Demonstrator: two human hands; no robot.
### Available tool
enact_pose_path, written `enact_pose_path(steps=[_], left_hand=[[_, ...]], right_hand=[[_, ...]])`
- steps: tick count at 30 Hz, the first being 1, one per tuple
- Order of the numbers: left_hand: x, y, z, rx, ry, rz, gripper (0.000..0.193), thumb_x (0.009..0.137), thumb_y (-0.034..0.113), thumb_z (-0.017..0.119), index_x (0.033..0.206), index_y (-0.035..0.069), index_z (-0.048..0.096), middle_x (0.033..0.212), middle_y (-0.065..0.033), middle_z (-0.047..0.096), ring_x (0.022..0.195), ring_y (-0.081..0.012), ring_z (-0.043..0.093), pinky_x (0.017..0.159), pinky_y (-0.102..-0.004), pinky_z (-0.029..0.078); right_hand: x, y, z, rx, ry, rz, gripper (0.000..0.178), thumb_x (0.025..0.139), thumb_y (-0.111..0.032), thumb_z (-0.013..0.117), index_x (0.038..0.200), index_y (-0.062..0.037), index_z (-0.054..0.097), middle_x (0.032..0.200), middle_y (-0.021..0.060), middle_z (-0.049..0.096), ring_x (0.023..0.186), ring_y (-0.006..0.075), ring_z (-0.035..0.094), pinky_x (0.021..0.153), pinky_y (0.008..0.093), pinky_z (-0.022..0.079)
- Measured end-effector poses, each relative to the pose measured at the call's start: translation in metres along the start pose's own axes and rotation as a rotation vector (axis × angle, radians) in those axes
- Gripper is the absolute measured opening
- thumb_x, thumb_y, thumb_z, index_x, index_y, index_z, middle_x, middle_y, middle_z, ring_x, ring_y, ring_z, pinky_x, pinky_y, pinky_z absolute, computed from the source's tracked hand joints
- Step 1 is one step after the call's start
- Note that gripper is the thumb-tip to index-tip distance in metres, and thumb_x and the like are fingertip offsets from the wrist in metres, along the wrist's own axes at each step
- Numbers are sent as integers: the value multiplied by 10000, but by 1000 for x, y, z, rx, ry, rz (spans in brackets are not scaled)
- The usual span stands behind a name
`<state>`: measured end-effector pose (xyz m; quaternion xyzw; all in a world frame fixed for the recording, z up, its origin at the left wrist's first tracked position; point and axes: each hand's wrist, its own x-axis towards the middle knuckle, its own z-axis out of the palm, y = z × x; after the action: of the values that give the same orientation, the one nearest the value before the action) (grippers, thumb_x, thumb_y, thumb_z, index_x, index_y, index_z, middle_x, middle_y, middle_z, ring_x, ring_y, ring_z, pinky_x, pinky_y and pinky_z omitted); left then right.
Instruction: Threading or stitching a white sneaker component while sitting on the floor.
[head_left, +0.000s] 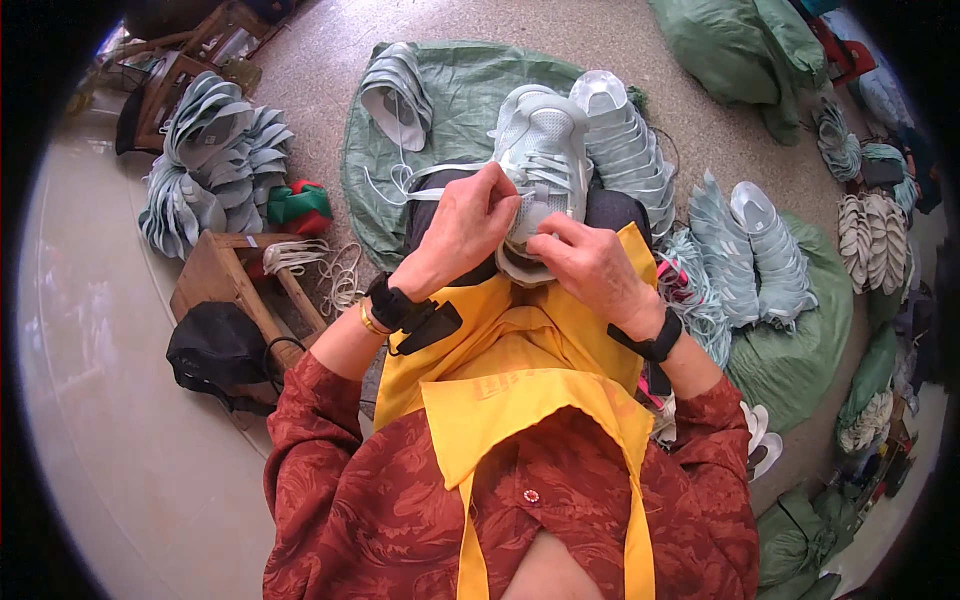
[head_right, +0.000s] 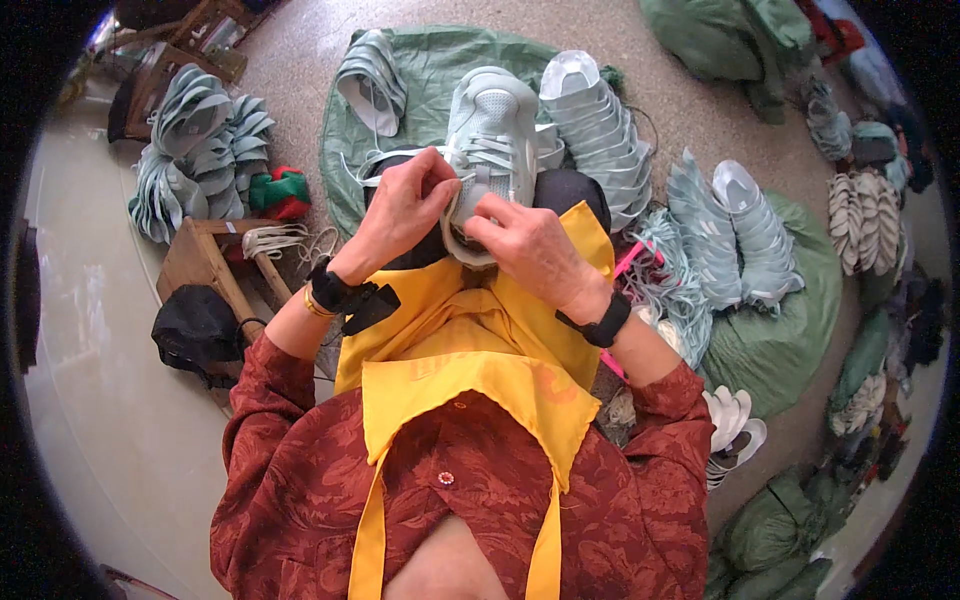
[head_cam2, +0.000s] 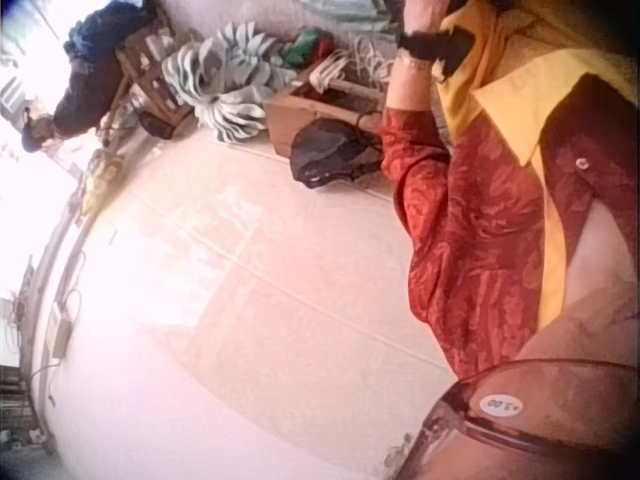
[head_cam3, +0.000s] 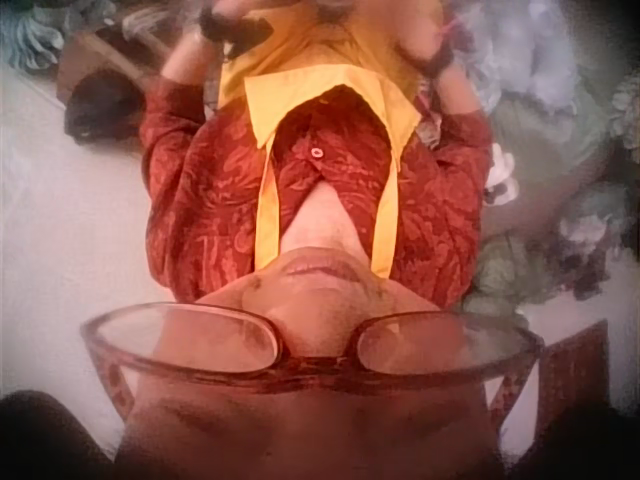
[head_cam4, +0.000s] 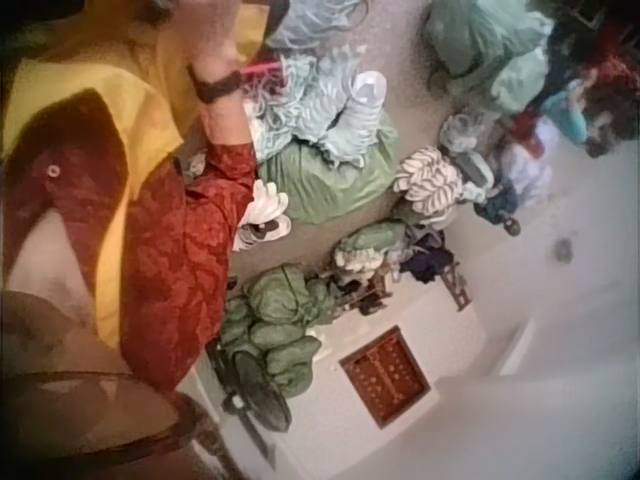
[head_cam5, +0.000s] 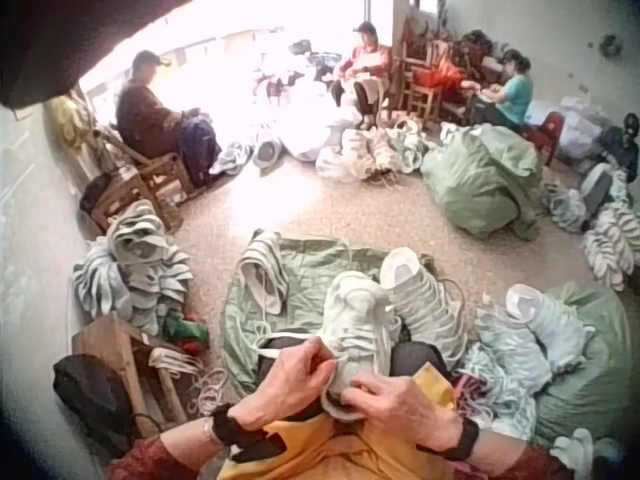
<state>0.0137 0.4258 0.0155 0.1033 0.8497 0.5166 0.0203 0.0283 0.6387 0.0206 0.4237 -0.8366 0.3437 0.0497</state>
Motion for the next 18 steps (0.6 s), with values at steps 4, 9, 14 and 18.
enact_pose_path(steps=[4,9,14,18], left_hand=[[2,-1,6,36,47,34,114,904,48,648,907,-43,578,755,-167,668,652,-244,640,623,-349,500],[5,-2,8,127,62,102,108,887,43,639,898,-36,567,742,-190,650,656,-332,645,620,-365,500],[12,3,9,104,-49,75,84,860,49,617,907,-12,584,753,-221,656,751,-430,660,657,-471,501],[13,1,6,50,-66,50,74,859,50,615,896,-8,590,759,-220,658,746,-426,660,652,-468,500]], right_hand=[[-1,2,1,23,36,-10,171,793,30,693,942,-33,637,917,94,623,749,303,679,624,378,553],[0,-1,0,72,107,-8,154,790,30,653,916,-50,614,883,85,600,732,301,665,609,384,545],[-1,0,2,123,138,29,116,810,20,680,900,-35,630,859,91,606,711,295,663,601,376,538],[2,-10,-12,359,59,418,80,846,-20,711,909,-30,662,853,98,612,693,272,661,571,353,516]])
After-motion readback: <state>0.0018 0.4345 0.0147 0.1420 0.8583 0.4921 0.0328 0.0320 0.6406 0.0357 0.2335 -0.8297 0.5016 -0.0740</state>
